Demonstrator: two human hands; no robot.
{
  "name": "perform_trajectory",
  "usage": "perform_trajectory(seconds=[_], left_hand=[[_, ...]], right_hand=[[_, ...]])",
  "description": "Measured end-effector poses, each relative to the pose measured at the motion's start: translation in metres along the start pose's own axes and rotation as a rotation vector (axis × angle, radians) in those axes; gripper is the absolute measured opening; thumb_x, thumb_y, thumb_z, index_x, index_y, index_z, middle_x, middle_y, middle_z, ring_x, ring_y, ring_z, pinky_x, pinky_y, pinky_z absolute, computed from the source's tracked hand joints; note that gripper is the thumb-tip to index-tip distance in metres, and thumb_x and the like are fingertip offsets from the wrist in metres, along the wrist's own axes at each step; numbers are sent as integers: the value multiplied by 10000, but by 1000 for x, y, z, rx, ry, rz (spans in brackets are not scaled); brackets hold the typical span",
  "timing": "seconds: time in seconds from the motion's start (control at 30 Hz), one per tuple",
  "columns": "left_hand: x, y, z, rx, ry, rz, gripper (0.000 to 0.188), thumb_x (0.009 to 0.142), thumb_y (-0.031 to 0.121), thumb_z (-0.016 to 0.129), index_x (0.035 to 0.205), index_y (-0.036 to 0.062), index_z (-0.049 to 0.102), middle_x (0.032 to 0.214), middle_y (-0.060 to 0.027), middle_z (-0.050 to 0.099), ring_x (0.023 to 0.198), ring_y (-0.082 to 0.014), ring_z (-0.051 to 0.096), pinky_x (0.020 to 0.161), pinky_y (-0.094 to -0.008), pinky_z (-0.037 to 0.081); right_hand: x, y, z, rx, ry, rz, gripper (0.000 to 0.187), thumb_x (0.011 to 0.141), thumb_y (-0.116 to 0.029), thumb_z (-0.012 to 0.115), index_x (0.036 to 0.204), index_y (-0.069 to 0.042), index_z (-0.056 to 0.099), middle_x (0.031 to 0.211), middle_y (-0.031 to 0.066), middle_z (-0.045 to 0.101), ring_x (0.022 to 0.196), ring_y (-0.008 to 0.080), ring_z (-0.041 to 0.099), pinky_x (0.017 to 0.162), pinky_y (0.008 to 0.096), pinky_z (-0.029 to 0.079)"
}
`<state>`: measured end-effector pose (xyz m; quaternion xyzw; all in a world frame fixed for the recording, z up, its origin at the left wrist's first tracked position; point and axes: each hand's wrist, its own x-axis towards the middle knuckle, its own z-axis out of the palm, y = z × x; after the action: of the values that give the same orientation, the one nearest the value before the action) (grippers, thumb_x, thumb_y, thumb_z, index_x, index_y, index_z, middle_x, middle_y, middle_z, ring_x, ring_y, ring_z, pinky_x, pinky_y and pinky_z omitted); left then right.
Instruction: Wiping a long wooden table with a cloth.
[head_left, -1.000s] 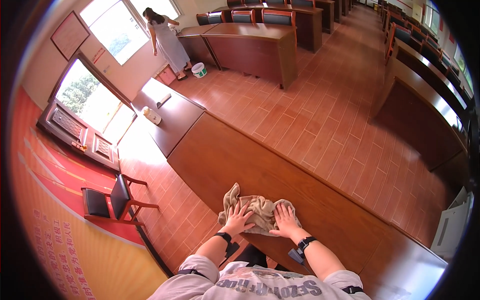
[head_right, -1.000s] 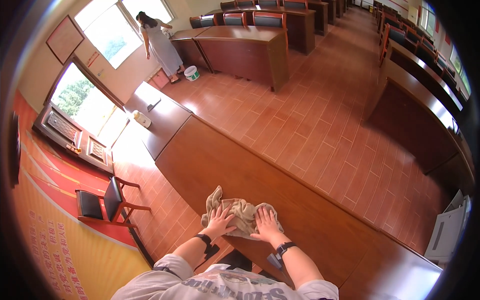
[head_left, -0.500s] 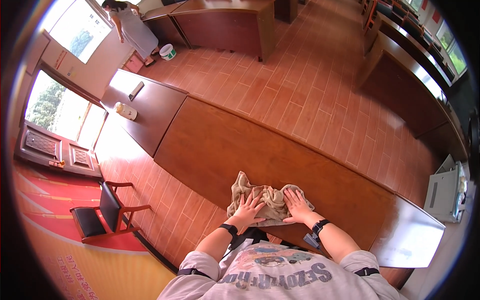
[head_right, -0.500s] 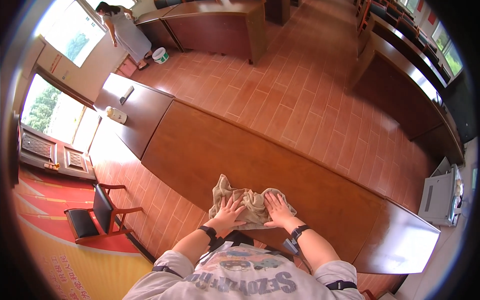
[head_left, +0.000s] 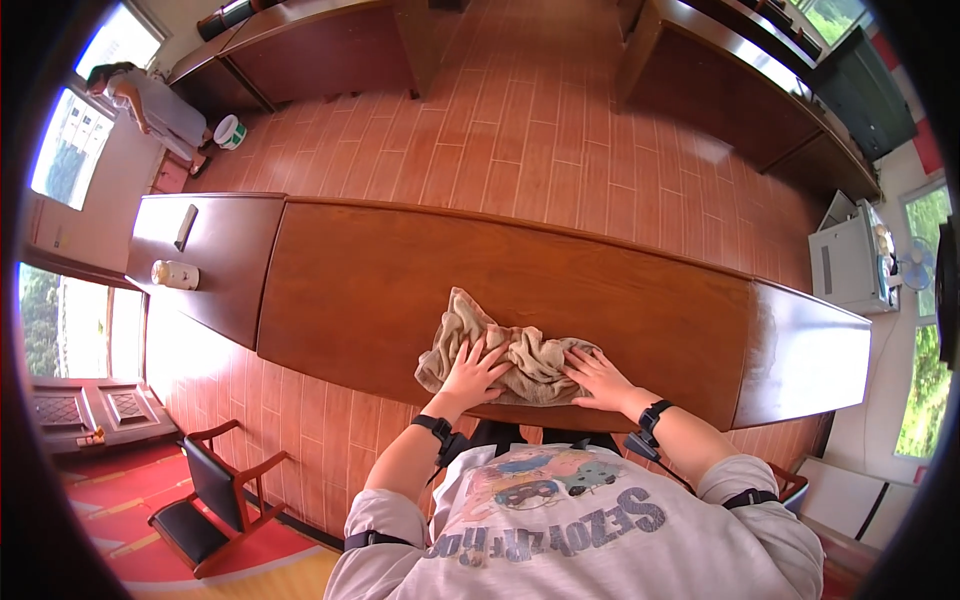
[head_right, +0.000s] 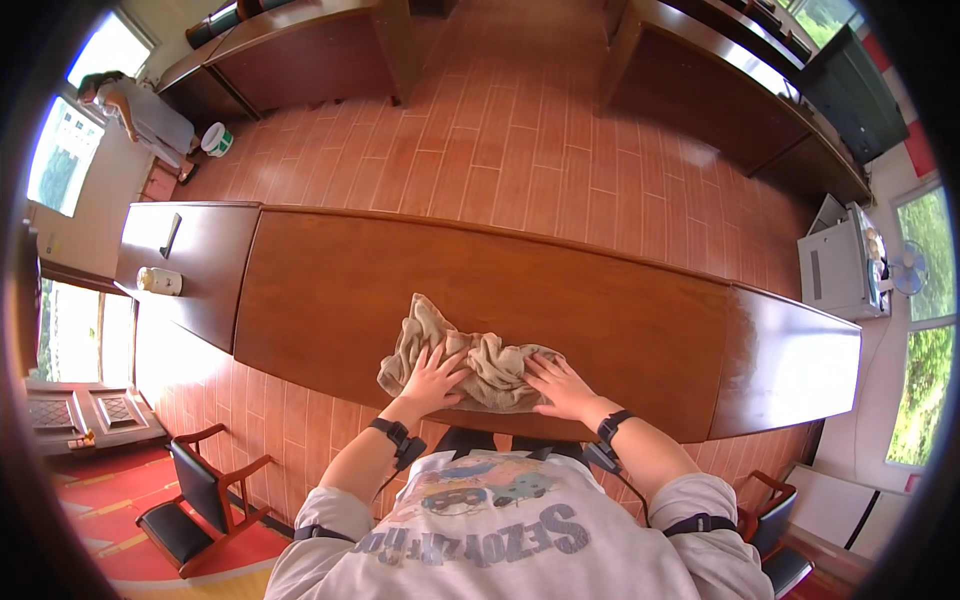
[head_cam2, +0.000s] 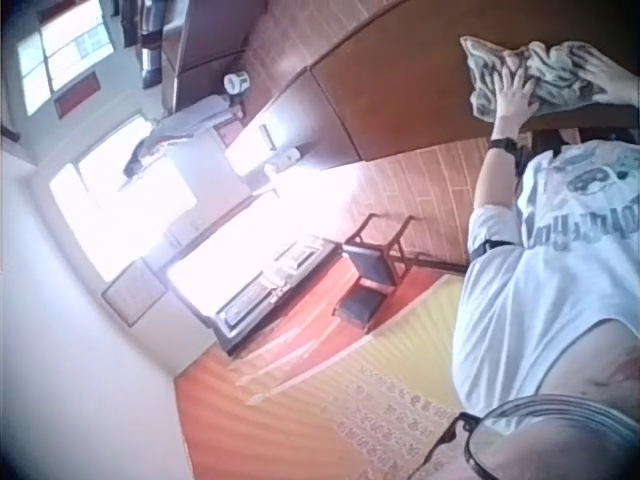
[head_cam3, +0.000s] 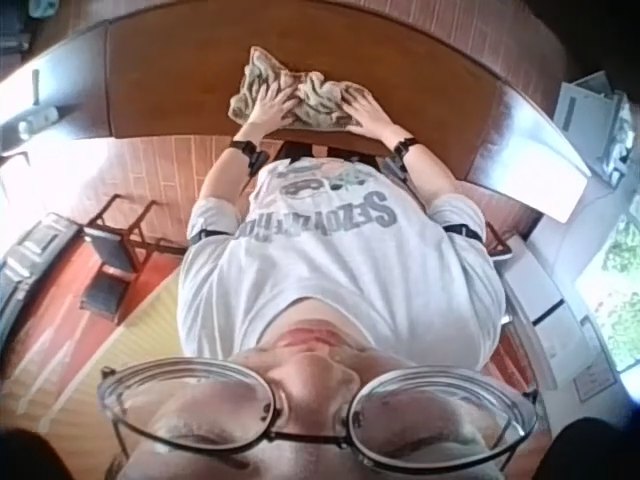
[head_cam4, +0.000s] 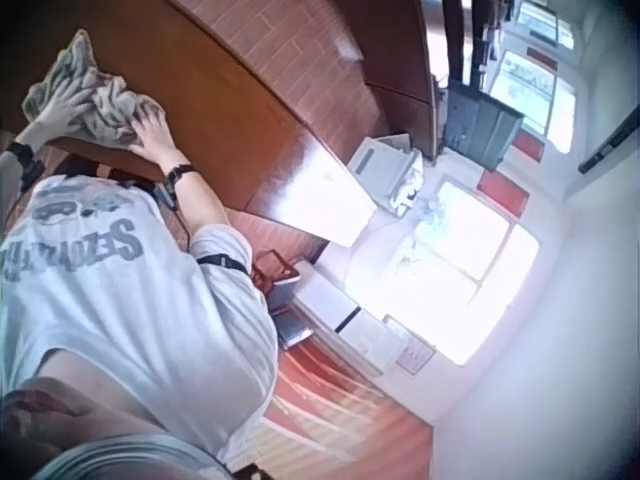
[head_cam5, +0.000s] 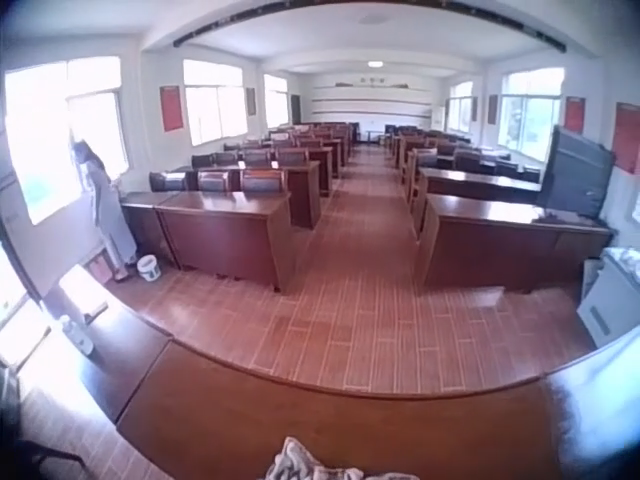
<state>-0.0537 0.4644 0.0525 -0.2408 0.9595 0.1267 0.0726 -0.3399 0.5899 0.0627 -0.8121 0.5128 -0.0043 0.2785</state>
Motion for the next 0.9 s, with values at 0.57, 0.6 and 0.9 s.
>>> perform_trajectory(seconds=[0.57,0.6,0.9], left_hand=[[68,89,-2,130,-264,259,669,680,619,595,1240,263,512,1414,-30,304,1318,-396,195,1010,-645,188],[84,105,-6,100,-260,270,673,681,624,590,1241,258,512,1414,-33,304,1319,-396,192,1010,-647,184],[309,265,0,-34,-26,635,692,654,571,638,1235,212,528,1418,-28,299,1328,-364,178,1015,-635,171]], right_hand=[[-92,46,-2,47,182,179,910,662,-353,724,1376,-33,258,1437,165,241,1353,298,196,1087,404,246],[-110,57,-3,52,182,191,910,662,-353,724,1376,-33,258,1437,165,241,1353,298,196,1087,404,246],[-285,175,-13,33,269,829,878,665,-255,666,1369,34,227,1445,209,207,1359,331,169,1110,404,178]])
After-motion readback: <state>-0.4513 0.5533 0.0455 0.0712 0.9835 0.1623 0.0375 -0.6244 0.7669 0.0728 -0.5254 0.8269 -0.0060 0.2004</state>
